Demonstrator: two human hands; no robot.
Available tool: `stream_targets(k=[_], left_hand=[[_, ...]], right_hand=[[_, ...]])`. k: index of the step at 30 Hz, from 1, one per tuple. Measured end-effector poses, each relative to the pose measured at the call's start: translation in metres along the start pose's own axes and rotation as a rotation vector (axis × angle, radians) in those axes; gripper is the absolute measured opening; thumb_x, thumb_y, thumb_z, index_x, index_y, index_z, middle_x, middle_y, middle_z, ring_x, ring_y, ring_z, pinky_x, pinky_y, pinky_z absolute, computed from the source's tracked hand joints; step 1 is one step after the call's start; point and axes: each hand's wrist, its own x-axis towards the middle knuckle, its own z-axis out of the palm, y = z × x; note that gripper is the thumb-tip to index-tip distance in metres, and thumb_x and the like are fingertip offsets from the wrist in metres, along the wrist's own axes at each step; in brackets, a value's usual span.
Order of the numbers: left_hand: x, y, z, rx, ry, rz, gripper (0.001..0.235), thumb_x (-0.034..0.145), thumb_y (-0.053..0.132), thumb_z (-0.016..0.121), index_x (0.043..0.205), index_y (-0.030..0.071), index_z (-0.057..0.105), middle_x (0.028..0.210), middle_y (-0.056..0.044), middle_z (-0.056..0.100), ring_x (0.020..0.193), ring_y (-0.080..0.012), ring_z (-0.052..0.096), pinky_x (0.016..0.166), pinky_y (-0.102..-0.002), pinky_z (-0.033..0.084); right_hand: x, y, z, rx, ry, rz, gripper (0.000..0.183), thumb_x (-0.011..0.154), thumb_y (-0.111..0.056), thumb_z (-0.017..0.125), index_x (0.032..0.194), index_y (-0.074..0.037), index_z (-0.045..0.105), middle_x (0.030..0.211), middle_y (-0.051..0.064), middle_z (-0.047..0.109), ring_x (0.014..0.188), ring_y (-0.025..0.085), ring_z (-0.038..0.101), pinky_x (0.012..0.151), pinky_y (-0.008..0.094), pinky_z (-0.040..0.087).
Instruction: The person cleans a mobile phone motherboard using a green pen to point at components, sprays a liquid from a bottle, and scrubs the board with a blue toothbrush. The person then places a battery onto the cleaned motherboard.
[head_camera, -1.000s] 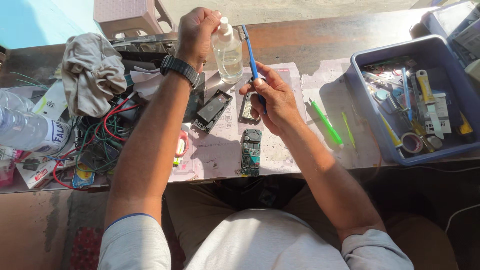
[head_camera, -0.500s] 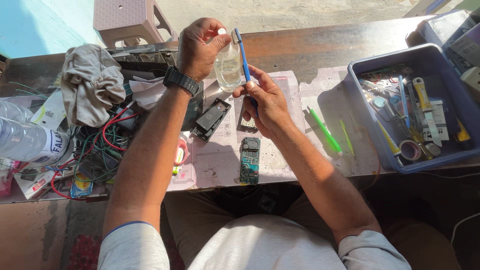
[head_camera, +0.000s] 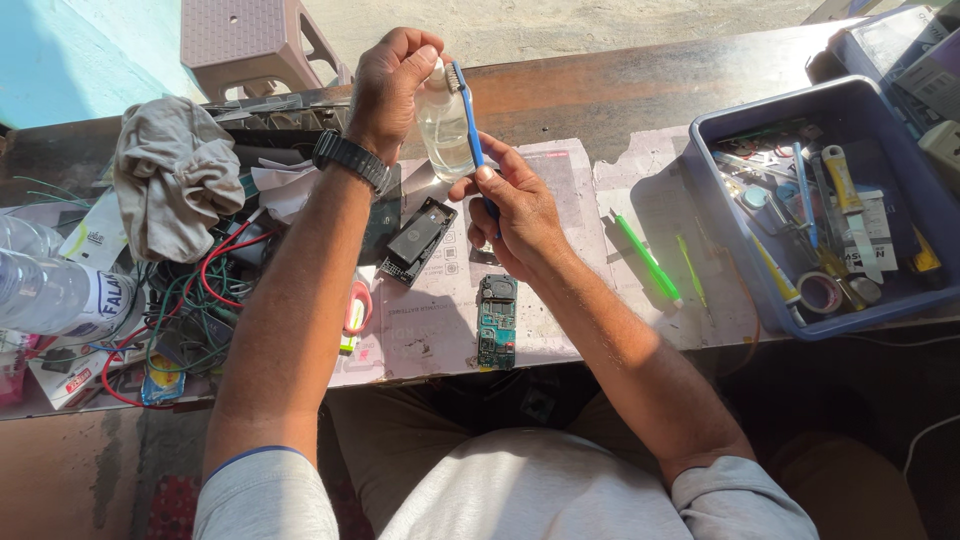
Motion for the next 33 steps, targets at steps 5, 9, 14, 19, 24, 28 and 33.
stream_targets(k=[5,9,14,19,24,28,33], left_hand=[[0.003,-0.003,0.001,-0.099,0.07,-0.038,0.027,0.096,0.018,0.067,0.119,0.004,0.07,0.107,-0.007,0.074,0.1,-0.0155,0.069,0.093,-0.035,0.055],[0.007,-0.002,0.002,-0.215,0.113,-0.081,0.029,0.09,0.01,0.071,0.118,0.004,0.068,0.101,-0.006,0.073,0.097,-0.0161,0.07,0.093,-0.036,0.059],[0.006,0.011,0.007,-0.147,0.137,-0.087,0.027,0.089,0.011,0.069,0.115,0.004,0.069,0.097,-0.007,0.074,0.092,-0.0156,0.072,0.088,-0.034,0.06],[0.001,0.011,0.019,0.047,0.187,-0.023,0.02,0.097,0.017,0.063,0.111,0.005,0.071,0.099,-0.004,0.076,0.092,-0.012,0.071,0.086,-0.03,0.058],[-0.003,0.007,0.022,-0.106,0.163,-0.027,0.016,0.098,0.017,0.062,0.101,0.005,0.072,0.095,-0.004,0.076,0.086,-0.012,0.072,0.084,-0.031,0.061],[-0.004,0.005,0.02,-0.097,0.173,-0.012,0.014,0.096,0.018,0.066,0.096,0.007,0.074,0.09,-0.003,0.075,0.083,-0.0114,0.07,0.082,-0.03,0.058],[-0.003,-0.001,0.022,-0.116,0.22,0.003,0.016,0.092,0.022,0.069,0.093,0.009,0.078,0.087,-0.001,0.077,0.082,-0.0117,0.069,0.086,-0.033,0.056]], right_hand=[[0.005,-0.001,0.0,-0.036,-0.005,-0.006,0.055,0.106,-0.014,0.052,0.157,-0.005,0.036,0.091,0.012,0.069,0.049,0.005,0.046,0.044,0.024,0.047],[0.012,-0.003,0.0,-0.102,0.02,0.001,0.052,0.109,-0.015,0.051,0.158,-0.004,0.039,0.088,0.01,0.068,0.049,0.002,0.043,0.039,0.019,0.037],[0.009,-0.01,0.005,-0.116,0.009,0.004,0.051,0.106,-0.013,0.051,0.156,-0.006,0.04,0.088,0.01,0.068,0.047,0.003,0.043,0.039,0.021,0.04],[0.002,-0.014,0.001,-0.138,0.021,0.004,0.05,0.107,-0.013,0.05,0.156,-0.007,0.042,0.089,0.011,0.068,0.049,0.005,0.046,0.042,0.024,0.045],[0.002,-0.006,-0.002,-0.175,0.002,-0.013,0.049,0.108,-0.013,0.05,0.156,-0.007,0.042,0.09,0.012,0.069,0.049,0.005,0.046,0.043,0.024,0.045],[0.005,-0.004,-0.004,-0.221,0.026,-0.014,0.049,0.107,-0.013,0.051,0.156,-0.007,0.043,0.088,0.012,0.069,0.048,0.005,0.046,0.043,0.024,0.045],[0.01,-0.003,-0.007,-0.256,0.02,-0.035,0.049,0.107,-0.013,0.052,0.156,-0.008,0.043,0.088,0.012,0.069,0.048,0.004,0.046,0.041,0.023,0.045]])
